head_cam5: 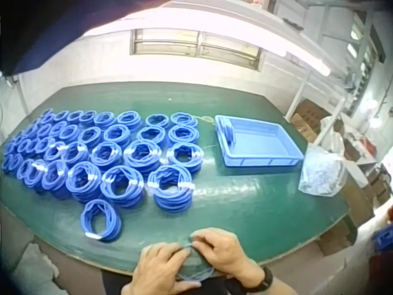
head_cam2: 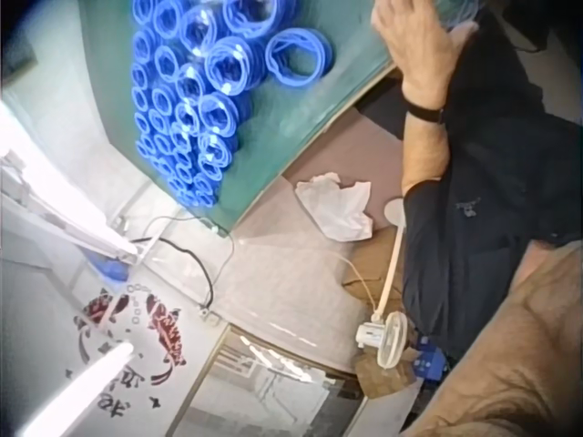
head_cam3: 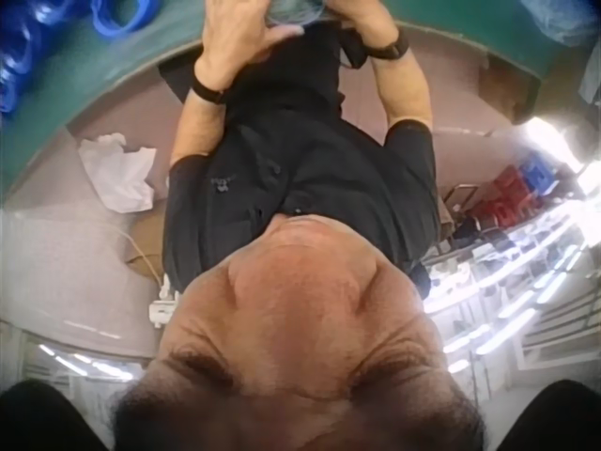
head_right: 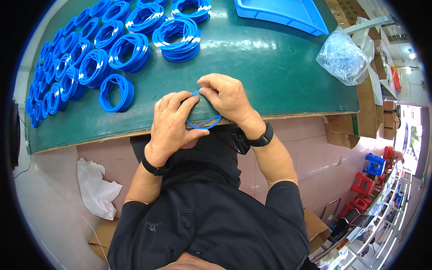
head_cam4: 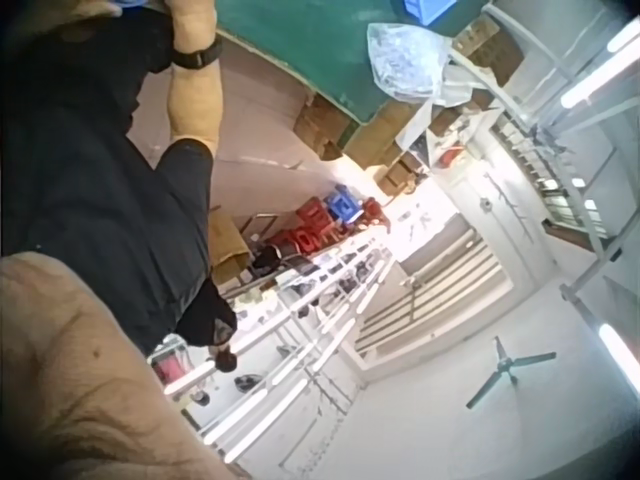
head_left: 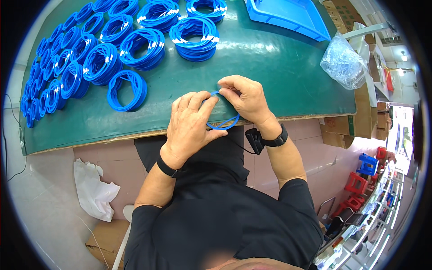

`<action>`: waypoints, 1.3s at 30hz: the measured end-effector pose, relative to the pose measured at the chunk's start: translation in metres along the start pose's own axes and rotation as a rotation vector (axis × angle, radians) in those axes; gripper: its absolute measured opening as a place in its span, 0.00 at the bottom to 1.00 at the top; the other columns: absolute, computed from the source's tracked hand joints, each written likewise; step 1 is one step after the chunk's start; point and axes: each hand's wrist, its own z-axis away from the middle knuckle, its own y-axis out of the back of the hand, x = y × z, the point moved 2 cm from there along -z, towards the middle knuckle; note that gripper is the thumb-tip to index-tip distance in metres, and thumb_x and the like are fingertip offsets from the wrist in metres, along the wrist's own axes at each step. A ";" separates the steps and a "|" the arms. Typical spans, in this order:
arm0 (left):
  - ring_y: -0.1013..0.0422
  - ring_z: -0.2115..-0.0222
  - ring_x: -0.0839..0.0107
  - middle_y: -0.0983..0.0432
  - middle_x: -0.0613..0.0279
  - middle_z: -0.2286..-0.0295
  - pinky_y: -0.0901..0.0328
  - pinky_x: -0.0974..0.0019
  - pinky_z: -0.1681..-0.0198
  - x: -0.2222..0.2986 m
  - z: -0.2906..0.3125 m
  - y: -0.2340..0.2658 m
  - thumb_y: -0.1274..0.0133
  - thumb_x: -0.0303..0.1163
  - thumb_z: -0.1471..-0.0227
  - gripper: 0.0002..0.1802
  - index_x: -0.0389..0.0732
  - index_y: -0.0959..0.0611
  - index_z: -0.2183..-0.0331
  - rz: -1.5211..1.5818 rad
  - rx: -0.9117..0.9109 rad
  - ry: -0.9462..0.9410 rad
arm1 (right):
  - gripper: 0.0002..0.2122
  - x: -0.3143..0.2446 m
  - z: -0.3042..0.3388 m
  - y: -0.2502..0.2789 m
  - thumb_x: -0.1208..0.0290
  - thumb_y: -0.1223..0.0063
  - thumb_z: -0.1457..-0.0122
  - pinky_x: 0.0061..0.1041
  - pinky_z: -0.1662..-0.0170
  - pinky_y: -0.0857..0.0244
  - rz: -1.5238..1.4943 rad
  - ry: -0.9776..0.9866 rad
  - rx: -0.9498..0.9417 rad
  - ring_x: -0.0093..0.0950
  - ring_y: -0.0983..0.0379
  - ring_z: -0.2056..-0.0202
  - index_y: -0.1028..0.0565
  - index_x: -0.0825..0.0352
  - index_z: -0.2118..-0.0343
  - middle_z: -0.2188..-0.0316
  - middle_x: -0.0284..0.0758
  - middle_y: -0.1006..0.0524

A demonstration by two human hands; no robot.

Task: Assembling and inspecting blue plastic circular components at a factory workbench.

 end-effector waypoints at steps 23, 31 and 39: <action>0.30 0.44 0.53 0.25 0.60 0.46 0.37 0.48 0.40 -0.001 0.000 0.001 0.20 0.50 0.69 0.46 0.42 0.16 0.47 0.016 0.003 -0.005 | 0.09 0.000 0.000 0.001 0.80 0.32 0.43 0.30 0.64 0.23 -0.001 -0.055 0.009 0.34 0.16 0.68 0.17 0.68 0.59 0.66 0.40 0.15; 0.30 0.44 0.53 0.24 0.59 0.46 0.37 0.47 0.39 -0.002 -0.001 0.001 0.20 0.49 0.70 0.45 0.43 0.16 0.48 0.018 -0.011 -0.001 | 0.09 -0.001 -0.002 0.002 0.80 0.32 0.43 0.30 0.64 0.24 0.014 -0.013 -0.030 0.34 0.17 0.68 0.17 0.68 0.59 0.67 0.39 0.15; 0.30 0.43 0.53 0.24 0.59 0.45 0.37 0.48 0.39 -0.003 0.001 0.001 0.20 0.48 0.70 0.44 0.43 0.15 0.48 0.026 0.005 -0.014 | 0.09 0.000 0.001 0.002 0.79 0.31 0.43 0.29 0.65 0.25 -0.039 -0.070 0.030 0.32 0.19 0.70 0.17 0.68 0.59 0.68 0.38 0.16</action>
